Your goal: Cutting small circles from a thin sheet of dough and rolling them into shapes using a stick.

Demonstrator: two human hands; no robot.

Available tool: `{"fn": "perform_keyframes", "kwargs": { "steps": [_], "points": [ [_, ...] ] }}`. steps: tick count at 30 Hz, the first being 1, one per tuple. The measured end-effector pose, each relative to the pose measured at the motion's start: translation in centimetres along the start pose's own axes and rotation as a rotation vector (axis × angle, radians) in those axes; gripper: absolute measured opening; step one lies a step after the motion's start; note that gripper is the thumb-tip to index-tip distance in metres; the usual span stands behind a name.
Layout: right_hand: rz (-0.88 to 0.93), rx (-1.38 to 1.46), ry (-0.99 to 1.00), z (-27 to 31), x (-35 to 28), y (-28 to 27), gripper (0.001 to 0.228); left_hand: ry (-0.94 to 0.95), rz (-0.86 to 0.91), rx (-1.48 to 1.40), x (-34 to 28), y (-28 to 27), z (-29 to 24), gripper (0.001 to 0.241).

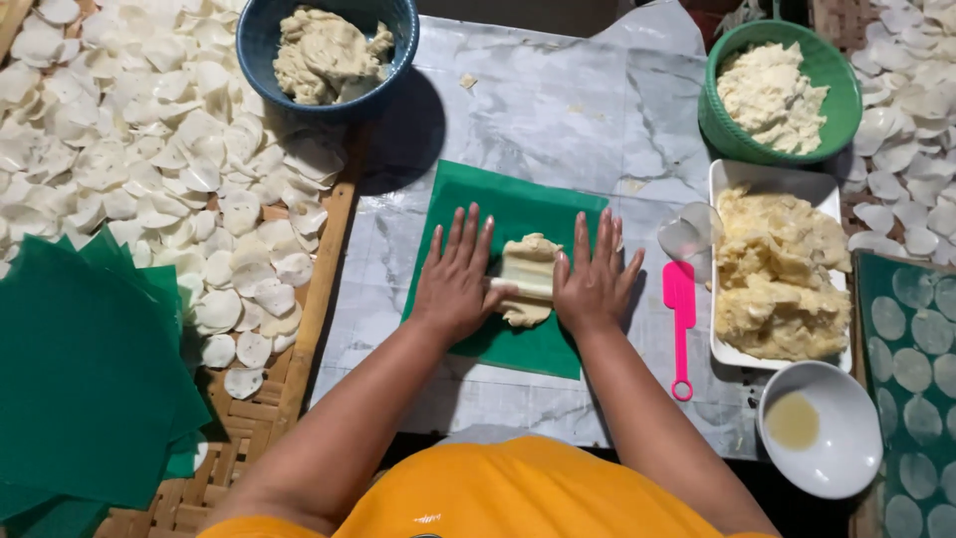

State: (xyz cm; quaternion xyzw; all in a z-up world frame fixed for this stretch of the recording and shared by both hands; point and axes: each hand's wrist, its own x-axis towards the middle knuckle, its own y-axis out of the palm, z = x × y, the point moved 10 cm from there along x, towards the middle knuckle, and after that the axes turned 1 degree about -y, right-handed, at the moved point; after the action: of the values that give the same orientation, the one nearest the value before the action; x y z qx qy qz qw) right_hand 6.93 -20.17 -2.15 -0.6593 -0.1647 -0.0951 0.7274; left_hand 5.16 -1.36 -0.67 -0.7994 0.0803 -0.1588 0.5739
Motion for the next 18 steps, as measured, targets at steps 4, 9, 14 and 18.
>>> {"fn": "perform_keyframes", "kwargs": {
  "steps": [4,9,14,18],
  "points": [
    [-0.031,0.028,-0.019,0.1,0.5,0.0,0.063,0.421,-0.002,-0.058,-5.9,-1.9,-3.0,0.119],
    [-0.103,0.064,-0.099,0.3,2.4,0.9,0.056,0.286,0.069,0.039,-6.7,1.9,-2.2,0.095],
    [-0.015,0.118,-0.095,-0.7,4.1,3.9,0.055,0.018,0.08,-0.036,-4.4,1.4,-3.1,0.099],
    [0.089,0.222,-0.038,-2.3,5.5,5.3,0.053,-0.055,-0.417,-0.072,-1.1,-4.2,0.1,0.059]
  ]
}}
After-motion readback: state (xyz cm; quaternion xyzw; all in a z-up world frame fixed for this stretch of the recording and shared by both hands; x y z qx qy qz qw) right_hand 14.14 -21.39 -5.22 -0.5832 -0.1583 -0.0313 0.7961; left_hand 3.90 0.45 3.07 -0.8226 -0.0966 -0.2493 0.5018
